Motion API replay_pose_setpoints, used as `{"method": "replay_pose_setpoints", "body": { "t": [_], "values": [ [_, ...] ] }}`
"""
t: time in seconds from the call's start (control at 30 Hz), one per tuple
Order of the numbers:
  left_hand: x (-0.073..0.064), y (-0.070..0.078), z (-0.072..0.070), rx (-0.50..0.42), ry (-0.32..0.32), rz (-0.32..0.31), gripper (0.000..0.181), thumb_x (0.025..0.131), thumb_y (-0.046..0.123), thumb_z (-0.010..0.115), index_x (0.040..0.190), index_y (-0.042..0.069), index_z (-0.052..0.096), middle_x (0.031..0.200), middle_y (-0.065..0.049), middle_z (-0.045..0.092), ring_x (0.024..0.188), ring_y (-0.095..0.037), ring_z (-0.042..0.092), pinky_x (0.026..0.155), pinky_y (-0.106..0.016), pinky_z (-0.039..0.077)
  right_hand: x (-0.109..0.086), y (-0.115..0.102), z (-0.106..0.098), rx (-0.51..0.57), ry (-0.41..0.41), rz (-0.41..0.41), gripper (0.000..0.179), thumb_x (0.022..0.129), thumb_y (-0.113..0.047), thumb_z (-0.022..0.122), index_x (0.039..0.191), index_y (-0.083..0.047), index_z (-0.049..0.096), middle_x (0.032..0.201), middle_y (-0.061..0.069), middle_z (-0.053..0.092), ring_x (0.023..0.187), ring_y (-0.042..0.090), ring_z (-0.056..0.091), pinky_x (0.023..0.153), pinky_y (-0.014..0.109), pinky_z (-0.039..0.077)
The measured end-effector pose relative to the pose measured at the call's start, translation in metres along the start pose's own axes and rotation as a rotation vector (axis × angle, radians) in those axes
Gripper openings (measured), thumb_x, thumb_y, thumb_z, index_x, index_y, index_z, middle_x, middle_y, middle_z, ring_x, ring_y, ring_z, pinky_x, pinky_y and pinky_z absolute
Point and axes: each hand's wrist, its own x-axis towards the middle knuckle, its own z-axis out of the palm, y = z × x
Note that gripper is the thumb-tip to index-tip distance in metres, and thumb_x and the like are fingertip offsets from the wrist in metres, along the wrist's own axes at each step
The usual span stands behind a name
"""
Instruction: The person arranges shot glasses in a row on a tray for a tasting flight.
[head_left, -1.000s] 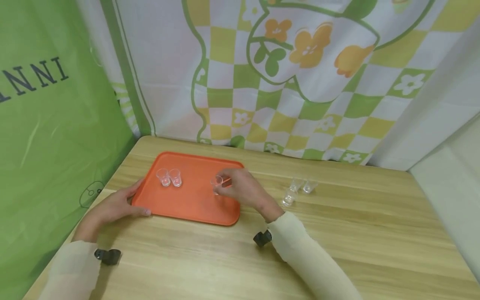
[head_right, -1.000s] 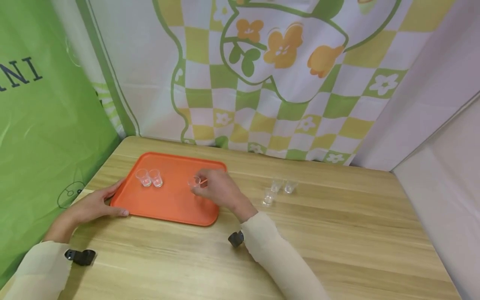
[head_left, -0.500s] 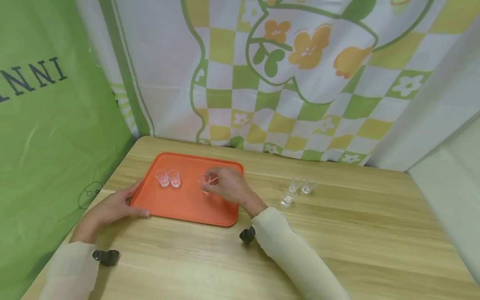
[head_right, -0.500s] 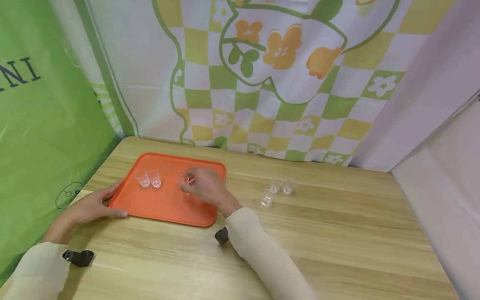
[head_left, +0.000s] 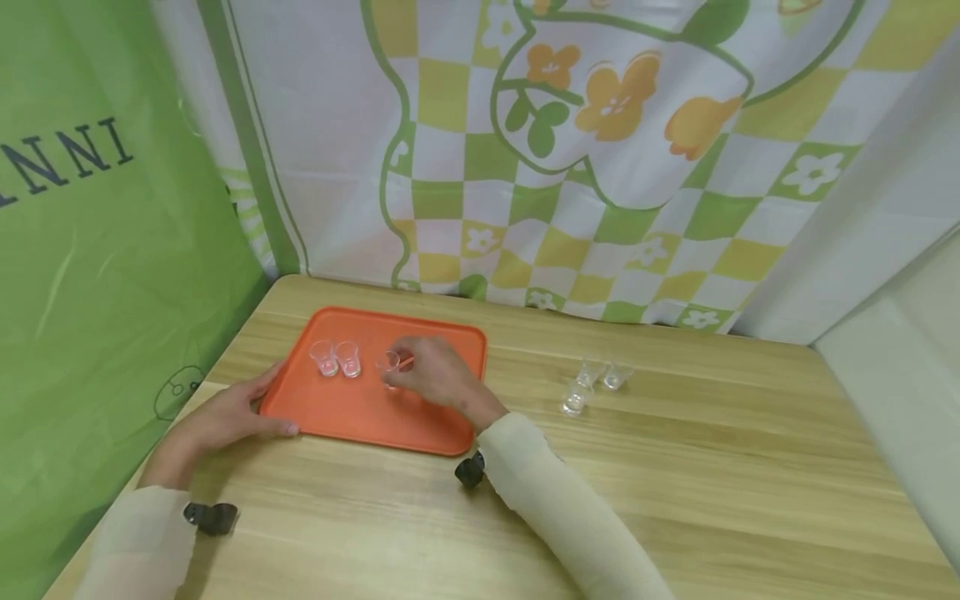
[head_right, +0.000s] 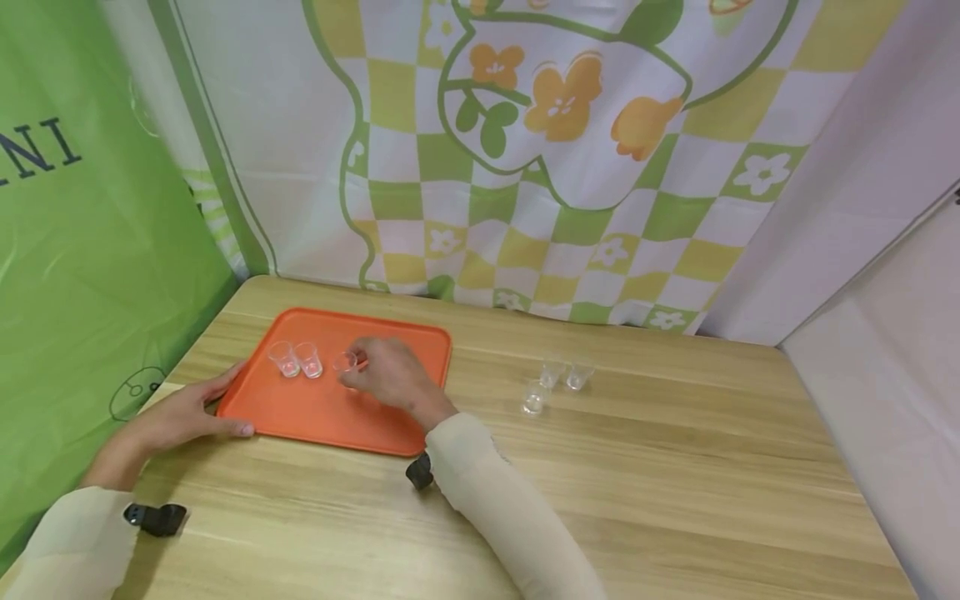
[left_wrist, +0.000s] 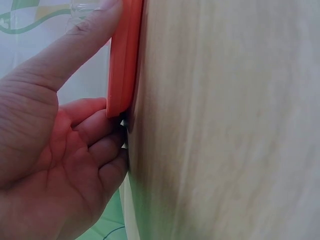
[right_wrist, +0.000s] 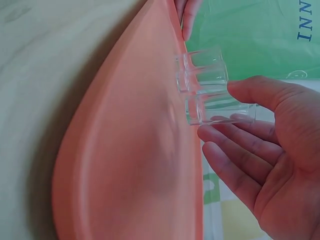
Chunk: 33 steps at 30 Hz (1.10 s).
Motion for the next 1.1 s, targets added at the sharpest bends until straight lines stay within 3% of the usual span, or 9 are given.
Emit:
{"method": "replay_pose_setpoints", "body": {
  "t": [0.17,0.33,0.83,1.1],
  "values": [
    [-0.001,0.000,0.000,0.005,-0.002,-0.010,0.117,0.084,0.044,0.086,0.165,0.006,0.012,0.158,-0.037,0.027,0.142,-0.056,0.030,0.110,-0.072,0.027,0.006,-0.003,0.004,-0.018,-0.004,0.006,0.019,0.095,-0.026,0.077,0.105,-0.011,0.071,0.106,-0.004,0.071,0.095,0.007,0.066,0.082,0.024,0.053],
    [-0.001,0.000,-0.001,-0.002,-0.001,-0.007,0.116,0.083,0.043,0.086,0.165,0.007,0.012,0.159,-0.036,0.027,0.142,-0.054,0.032,0.110,-0.071,0.028,0.012,-0.005,0.009,-0.038,-0.012,0.011,0.022,0.095,-0.026,0.077,0.110,-0.012,0.071,0.105,-0.005,0.071,0.093,0.006,0.065,0.081,0.023,0.052],
    [0.001,0.000,-0.001,-0.010,0.000,-0.009,0.117,0.083,0.043,0.086,0.166,0.008,0.012,0.160,-0.035,0.026,0.140,-0.052,0.035,0.109,-0.071,0.029,0.014,-0.003,0.012,-0.015,-0.013,0.030,0.018,0.095,-0.026,0.077,0.104,-0.015,0.068,0.104,-0.005,0.070,0.077,0.003,0.064,0.079,0.025,0.051],
    [0.002,0.000,-0.001,-0.012,0.000,-0.014,0.117,0.083,0.043,0.087,0.166,0.008,0.012,0.160,-0.036,0.026,0.140,-0.052,0.036,0.109,-0.071,0.029,0.017,-0.003,0.013,-0.048,-0.023,0.040,0.020,0.095,-0.027,0.077,0.109,-0.014,0.070,0.106,-0.004,0.069,0.087,0.006,0.063,0.081,0.025,0.051]
  ]
}}
